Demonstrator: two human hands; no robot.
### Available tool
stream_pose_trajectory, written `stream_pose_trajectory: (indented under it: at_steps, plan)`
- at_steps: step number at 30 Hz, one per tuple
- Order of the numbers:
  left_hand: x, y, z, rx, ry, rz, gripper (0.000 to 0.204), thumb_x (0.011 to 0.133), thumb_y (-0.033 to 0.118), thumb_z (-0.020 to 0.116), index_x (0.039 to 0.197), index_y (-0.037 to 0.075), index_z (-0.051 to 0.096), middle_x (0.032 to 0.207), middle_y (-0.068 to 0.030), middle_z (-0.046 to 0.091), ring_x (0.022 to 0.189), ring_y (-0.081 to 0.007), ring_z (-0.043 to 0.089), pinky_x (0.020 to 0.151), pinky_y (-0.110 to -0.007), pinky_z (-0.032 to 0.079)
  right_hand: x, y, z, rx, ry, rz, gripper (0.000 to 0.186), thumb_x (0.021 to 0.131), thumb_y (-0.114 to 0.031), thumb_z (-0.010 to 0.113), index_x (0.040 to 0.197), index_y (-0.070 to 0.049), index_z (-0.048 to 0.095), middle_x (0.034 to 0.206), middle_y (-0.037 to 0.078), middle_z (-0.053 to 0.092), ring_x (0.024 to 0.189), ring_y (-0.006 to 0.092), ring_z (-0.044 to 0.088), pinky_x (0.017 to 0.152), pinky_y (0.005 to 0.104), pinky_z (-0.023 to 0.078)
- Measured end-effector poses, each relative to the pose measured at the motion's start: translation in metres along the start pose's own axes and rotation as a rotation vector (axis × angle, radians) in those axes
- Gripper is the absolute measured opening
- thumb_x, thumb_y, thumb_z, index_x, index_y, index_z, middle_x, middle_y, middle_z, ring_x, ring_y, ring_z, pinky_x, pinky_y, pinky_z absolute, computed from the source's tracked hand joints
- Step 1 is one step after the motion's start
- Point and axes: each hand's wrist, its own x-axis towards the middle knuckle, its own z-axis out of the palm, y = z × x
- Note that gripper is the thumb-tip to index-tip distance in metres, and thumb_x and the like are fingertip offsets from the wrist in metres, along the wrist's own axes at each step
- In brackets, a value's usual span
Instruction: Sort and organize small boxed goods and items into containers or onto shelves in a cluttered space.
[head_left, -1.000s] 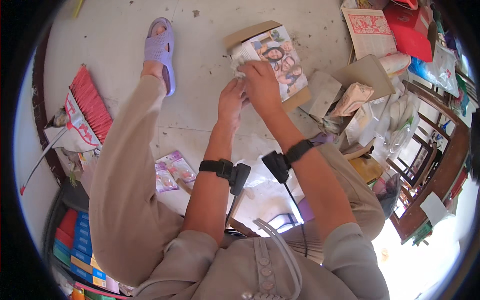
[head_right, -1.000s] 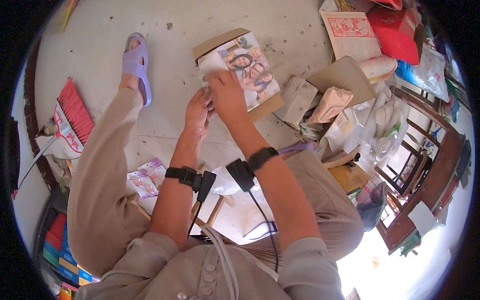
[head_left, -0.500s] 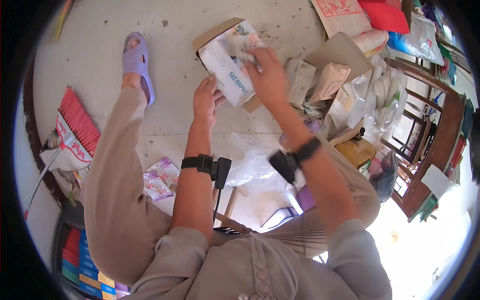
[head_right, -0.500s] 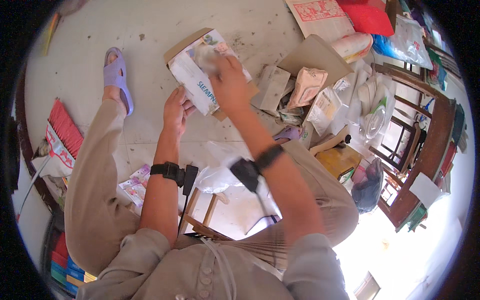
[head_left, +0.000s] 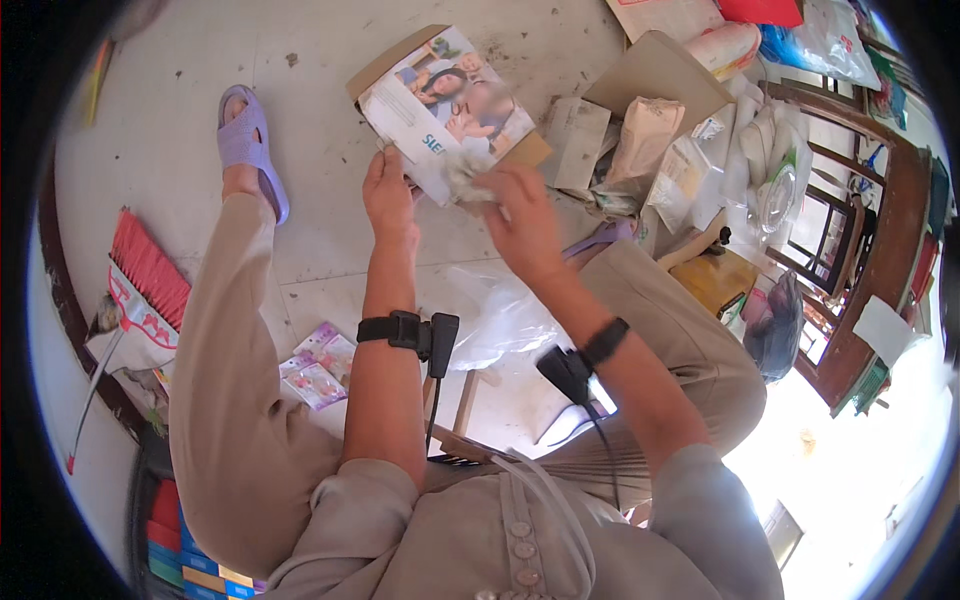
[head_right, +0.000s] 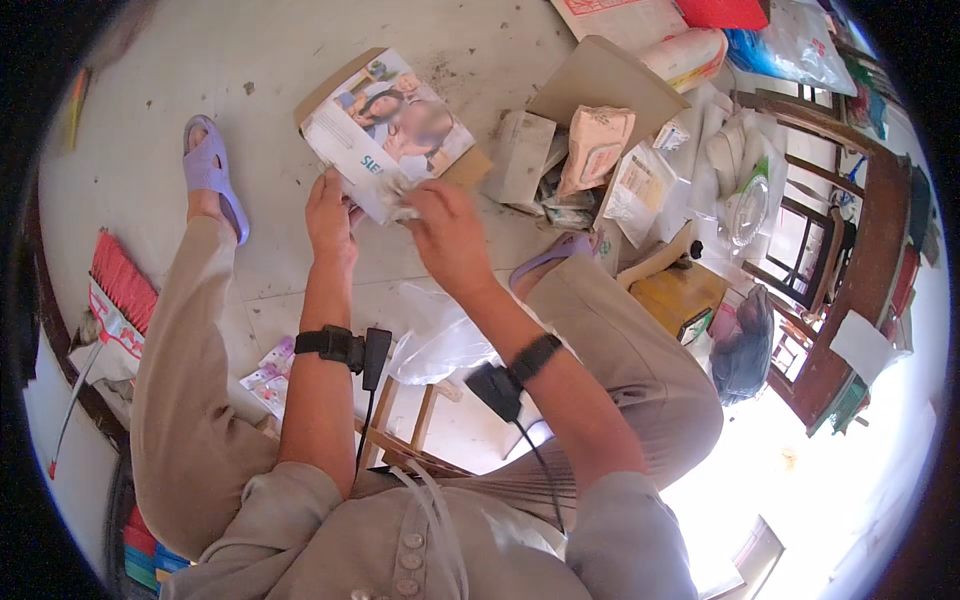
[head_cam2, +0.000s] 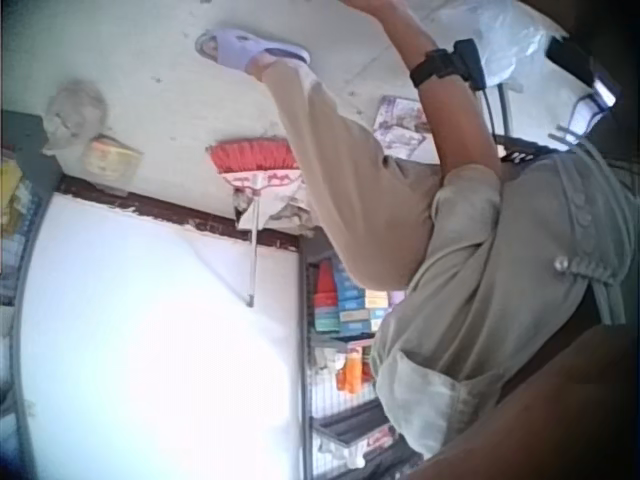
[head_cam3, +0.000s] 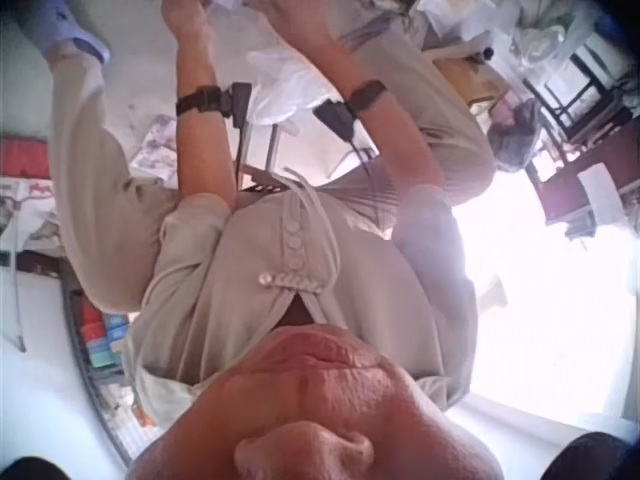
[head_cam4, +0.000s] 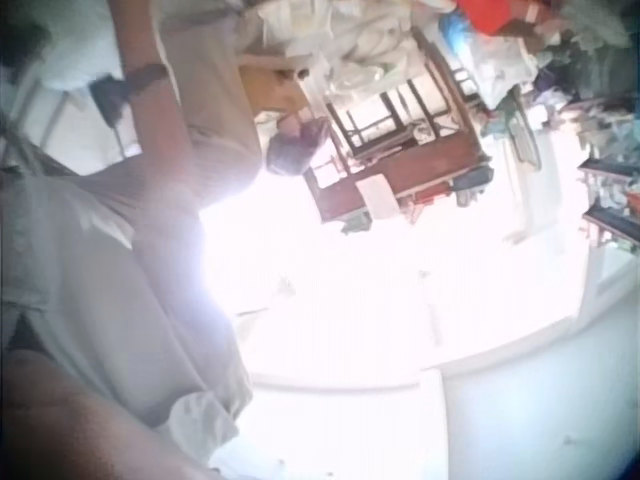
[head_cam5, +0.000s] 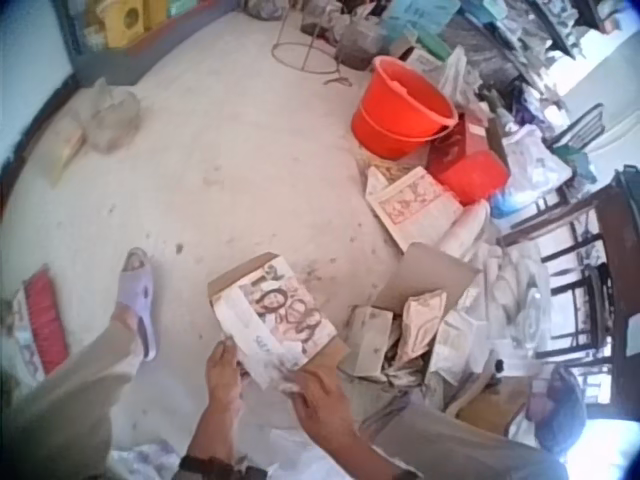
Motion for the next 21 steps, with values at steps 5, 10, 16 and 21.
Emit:
stream_pose_trajectory:
  at_steps: [5, 10, 16, 21]
  plan:
    - [0.001, 0.002, 0.016, 0.001, 0.066, -0.048, 0.032, 0.101, 0.031, 0.049, 0.115, 0.004, 0.057, 0.103, -0.0075, 0.063, 0.091, -0.0174, 0.064, 0.078, -0.034, 0.055, 0.019, 0.127, -0.011, -0.387, -0.158, -0.065, 0.018, 0.085, -0.007, 0.053, 0.102, -0.004, 0.059, 0.105, 0.013, 0.058, 0.101, 0.0354, 0.057, 0.086, 0.0466, 0.048]
    - [-0.002, 0.005, -0.005, 0.031, 0.038, 0.028, 0.036, 0.101, 0.033, 0.048, 0.121, 0.003, 0.055, 0.109, -0.0086, 0.063, 0.095, -0.0189, 0.064, 0.082, -0.036, 0.054, 0.064, 0.068, -0.066, -0.359, 0.259, -0.083, 0.026, 0.078, -0.002, 0.061, 0.103, -0.001, 0.058, 0.103, 0.018, 0.057, 0.100, 0.0383, 0.055, 0.087, 0.0453, 0.045]
    - [0.001, -0.010, 0.025, -0.006, -0.002, -0.010, 0.036, 0.101, 0.032, 0.047, 0.123, 0.003, 0.054, 0.109, -0.0085, 0.063, 0.094, -0.0187, 0.064, 0.081, -0.035, 0.054, -0.029, 0.078, 0.070, -0.238, 0.213, 0.093, 0.031, 0.076, -0.001, 0.059, 0.106, -0.002, 0.060, 0.110, 0.019, 0.056, 0.109, 0.0385, 0.053, 0.097, 0.0458, 0.042]
    - [0.000, 0.003, 0.000, 0.026, -0.032, 0.015, 0.037, 0.101, 0.032, 0.048, 0.123, 0.003, 0.054, 0.107, -0.0078, 0.062, 0.093, -0.0177, 0.063, 0.079, -0.035, 0.054, -0.068, 0.019, 0.065, 0.150, -0.596, 0.006, 0.017, 0.077, -0.002, 0.060, 0.094, -0.005, 0.064, 0.104, 0.015, 0.062, 0.105, 0.0340, 0.057, 0.093, 0.0417, 0.046]
